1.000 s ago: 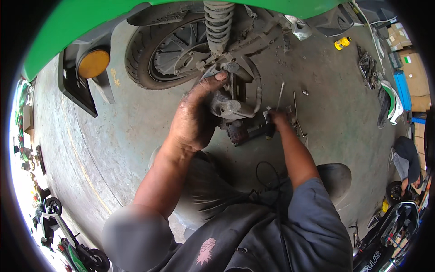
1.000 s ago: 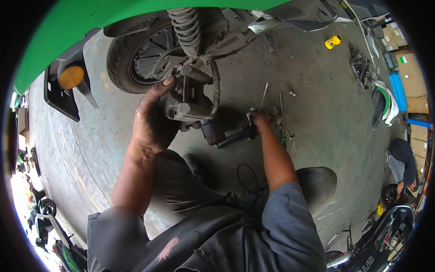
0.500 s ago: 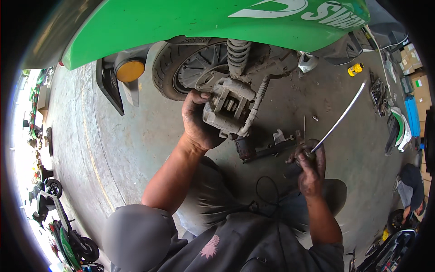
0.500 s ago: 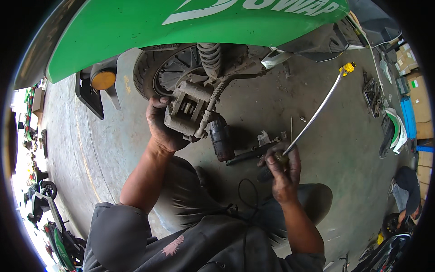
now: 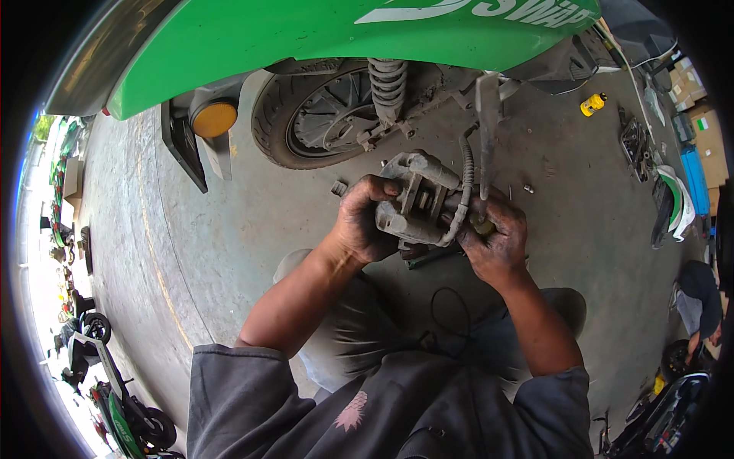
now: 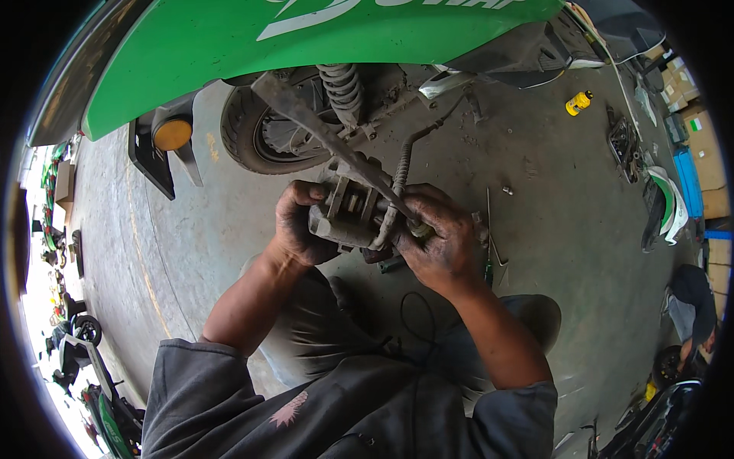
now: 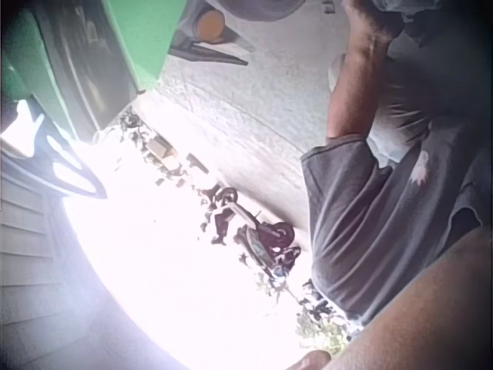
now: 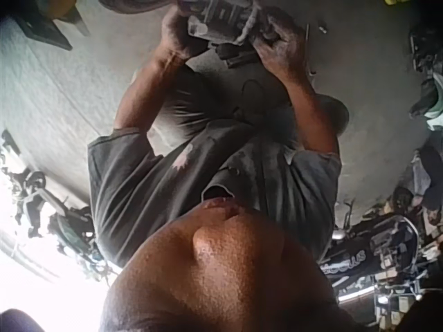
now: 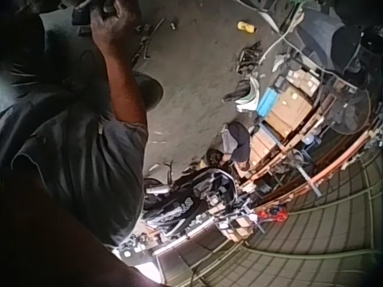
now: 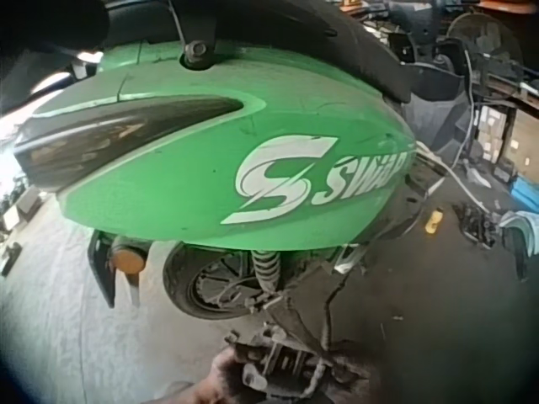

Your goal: The person removes a brake caliper from a motorcycle using a power tool, then cleans the caliper housing and brake pads with a wire brush and screwdriver by hand.

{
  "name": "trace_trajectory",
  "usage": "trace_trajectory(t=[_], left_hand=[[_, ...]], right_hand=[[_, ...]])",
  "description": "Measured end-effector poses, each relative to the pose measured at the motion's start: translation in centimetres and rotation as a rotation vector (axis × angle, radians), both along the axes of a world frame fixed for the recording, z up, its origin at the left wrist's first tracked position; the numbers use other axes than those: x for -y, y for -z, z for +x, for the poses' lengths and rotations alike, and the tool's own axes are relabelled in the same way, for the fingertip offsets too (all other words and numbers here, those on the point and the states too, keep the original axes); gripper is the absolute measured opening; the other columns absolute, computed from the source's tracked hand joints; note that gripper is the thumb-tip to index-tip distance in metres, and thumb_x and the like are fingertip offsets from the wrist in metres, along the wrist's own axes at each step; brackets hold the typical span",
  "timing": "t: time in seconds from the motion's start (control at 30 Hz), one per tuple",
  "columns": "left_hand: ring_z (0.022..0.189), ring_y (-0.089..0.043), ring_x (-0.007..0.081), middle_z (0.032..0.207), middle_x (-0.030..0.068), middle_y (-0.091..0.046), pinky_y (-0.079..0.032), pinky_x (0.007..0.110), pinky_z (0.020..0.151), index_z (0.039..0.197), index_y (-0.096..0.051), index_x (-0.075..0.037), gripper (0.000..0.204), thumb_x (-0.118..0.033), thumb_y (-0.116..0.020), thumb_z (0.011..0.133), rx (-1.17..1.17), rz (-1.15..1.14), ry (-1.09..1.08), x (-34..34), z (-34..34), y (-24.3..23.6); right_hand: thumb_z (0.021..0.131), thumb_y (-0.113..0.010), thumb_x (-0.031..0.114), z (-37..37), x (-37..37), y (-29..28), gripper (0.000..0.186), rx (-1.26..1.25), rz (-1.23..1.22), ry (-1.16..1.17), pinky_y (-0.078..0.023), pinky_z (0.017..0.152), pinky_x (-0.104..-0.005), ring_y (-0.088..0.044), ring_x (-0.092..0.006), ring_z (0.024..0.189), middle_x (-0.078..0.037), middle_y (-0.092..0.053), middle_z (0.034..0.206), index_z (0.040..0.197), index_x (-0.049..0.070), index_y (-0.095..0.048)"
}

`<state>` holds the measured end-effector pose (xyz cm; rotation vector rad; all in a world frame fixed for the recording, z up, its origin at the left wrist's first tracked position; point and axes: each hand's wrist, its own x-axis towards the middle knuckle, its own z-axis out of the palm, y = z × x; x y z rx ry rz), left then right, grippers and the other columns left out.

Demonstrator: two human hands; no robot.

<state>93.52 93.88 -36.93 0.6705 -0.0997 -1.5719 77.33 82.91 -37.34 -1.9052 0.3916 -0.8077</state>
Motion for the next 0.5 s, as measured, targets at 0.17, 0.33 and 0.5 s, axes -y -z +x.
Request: trace_trajectory(t=[0.17, 0.33, 0.5], left_hand=[[0.103, -0.059, 0.0347, 0.115, 0.0194, -0.059, -0.047, 0.049, 0.089, 0.125, -0.05, -0.002, 0.071, -0.035, -0.053, 0.062, 0.037, -0.003, 0.016, -0.5, 0.2, 0.2], [0.105, -0.058, 0.0344, 0.118, 0.0195, -0.057, -0.045, 0.05, 0.092, 0.127, -0.047, -0.001, 0.072, -0.033, -0.052, 0.063, 0.029, -0.045, -0.024, -0.4, 0.1, 0.4], [0.097, -0.061, 0.0258, 0.113, 0.0145, -0.059, -0.048, 0.04, 0.088, 0.12, -0.05, -0.003, 0.049, -0.023, -0.055, 0.076, 0.265, -0.066, -0.18, -0.5, 0.7, 0.8]], right_hand=[[0.072, -0.071, 0.0, 0.3, -0.3, -1.1, 0.019, -0.027, 0.009, -0.019, -0.049, 0.072, -0.0303, -0.06, -0.0166, 0.078, -0.008, -0.062, 0.084, 0.09, -0.001, -0.064], [0.073, -0.071, 0.003, 0.2, 0.2, -0.2, 0.018, -0.036, -0.033, -0.034, -0.048, 0.07, -0.0304, -0.059, -0.0166, 0.075, -0.008, -0.062, 0.083, 0.088, 0.0, -0.061], [0.076, -0.069, 0.008, -0.3, 0.2, 0.1, 0.02, -0.173, 0.012, -0.039, -0.046, 0.068, -0.0292, -0.057, -0.0145, 0.073, -0.007, -0.06, 0.081, 0.091, 0.001, -0.058]])
